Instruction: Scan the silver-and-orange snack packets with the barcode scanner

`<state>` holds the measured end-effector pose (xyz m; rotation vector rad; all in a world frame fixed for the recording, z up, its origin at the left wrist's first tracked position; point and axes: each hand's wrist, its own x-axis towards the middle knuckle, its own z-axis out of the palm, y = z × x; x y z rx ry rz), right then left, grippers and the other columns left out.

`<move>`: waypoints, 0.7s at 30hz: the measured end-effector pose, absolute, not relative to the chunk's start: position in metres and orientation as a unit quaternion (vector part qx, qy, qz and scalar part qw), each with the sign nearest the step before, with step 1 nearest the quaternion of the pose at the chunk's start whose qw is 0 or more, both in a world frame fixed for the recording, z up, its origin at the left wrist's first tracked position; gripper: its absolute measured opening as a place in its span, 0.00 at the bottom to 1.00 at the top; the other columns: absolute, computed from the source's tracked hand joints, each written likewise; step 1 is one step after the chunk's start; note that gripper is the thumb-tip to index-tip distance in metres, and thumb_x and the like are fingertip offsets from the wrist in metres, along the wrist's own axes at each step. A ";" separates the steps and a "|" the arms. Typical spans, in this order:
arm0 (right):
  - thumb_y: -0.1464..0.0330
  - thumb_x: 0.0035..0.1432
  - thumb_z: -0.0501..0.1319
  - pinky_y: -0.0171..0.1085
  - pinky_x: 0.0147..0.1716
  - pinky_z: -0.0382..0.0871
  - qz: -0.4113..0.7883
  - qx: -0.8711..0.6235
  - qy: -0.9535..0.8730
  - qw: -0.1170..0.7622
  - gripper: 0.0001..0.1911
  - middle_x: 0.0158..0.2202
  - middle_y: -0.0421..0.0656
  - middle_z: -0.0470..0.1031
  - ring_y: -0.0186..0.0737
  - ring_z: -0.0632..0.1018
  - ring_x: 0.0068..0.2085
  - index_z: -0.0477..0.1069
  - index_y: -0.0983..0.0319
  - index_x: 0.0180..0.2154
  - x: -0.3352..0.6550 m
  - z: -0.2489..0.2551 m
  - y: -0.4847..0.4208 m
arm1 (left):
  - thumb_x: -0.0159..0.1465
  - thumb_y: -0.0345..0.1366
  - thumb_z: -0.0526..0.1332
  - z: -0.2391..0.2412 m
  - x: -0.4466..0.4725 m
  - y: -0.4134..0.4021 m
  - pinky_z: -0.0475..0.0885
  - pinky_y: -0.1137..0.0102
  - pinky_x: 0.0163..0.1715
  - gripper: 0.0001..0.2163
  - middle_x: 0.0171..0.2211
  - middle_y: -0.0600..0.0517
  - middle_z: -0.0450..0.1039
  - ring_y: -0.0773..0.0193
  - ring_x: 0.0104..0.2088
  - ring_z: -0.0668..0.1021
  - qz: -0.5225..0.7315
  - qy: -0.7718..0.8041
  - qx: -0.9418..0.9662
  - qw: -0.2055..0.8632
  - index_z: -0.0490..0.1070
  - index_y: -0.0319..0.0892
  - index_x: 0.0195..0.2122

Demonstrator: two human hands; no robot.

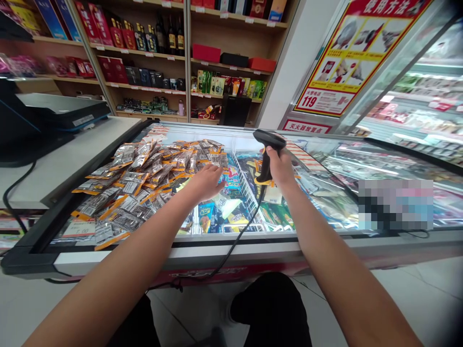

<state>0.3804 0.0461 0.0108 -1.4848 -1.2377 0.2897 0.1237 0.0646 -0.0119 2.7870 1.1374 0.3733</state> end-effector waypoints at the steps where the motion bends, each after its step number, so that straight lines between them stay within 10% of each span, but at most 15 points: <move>1: 0.49 0.62 0.58 0.42 0.38 0.73 0.177 -0.603 -0.533 0.567 0.21 0.34 0.45 0.76 0.46 0.78 0.36 0.75 0.59 0.39 0.376 0.012 0.043 | 0.75 0.44 0.49 -0.011 0.123 0.064 0.66 0.54 0.65 0.23 0.64 0.37 0.71 0.45 0.66 0.69 0.125 0.374 0.917 0.057 0.66 0.36 0.65; 7: 0.49 0.62 0.61 0.39 0.22 0.67 0.419 -0.574 -0.554 0.434 0.21 0.23 0.45 0.75 0.41 0.73 0.21 0.69 0.58 0.29 0.360 0.016 0.027 | 0.75 0.45 0.50 -0.011 0.124 0.053 0.68 0.56 0.62 0.23 0.63 0.40 0.71 0.47 0.62 0.73 0.120 0.330 0.933 0.074 0.64 0.42 0.67; 21: 0.49 0.65 0.59 0.37 0.20 0.63 0.407 -0.605 -0.587 0.353 0.24 0.20 0.44 0.73 0.38 0.70 0.20 0.72 0.60 0.25 0.368 0.021 0.021 | 0.74 0.52 0.51 -0.008 0.127 0.031 0.56 0.42 0.69 0.31 0.76 0.37 0.48 0.35 0.74 0.55 0.032 0.330 0.939 0.088 0.59 0.38 0.71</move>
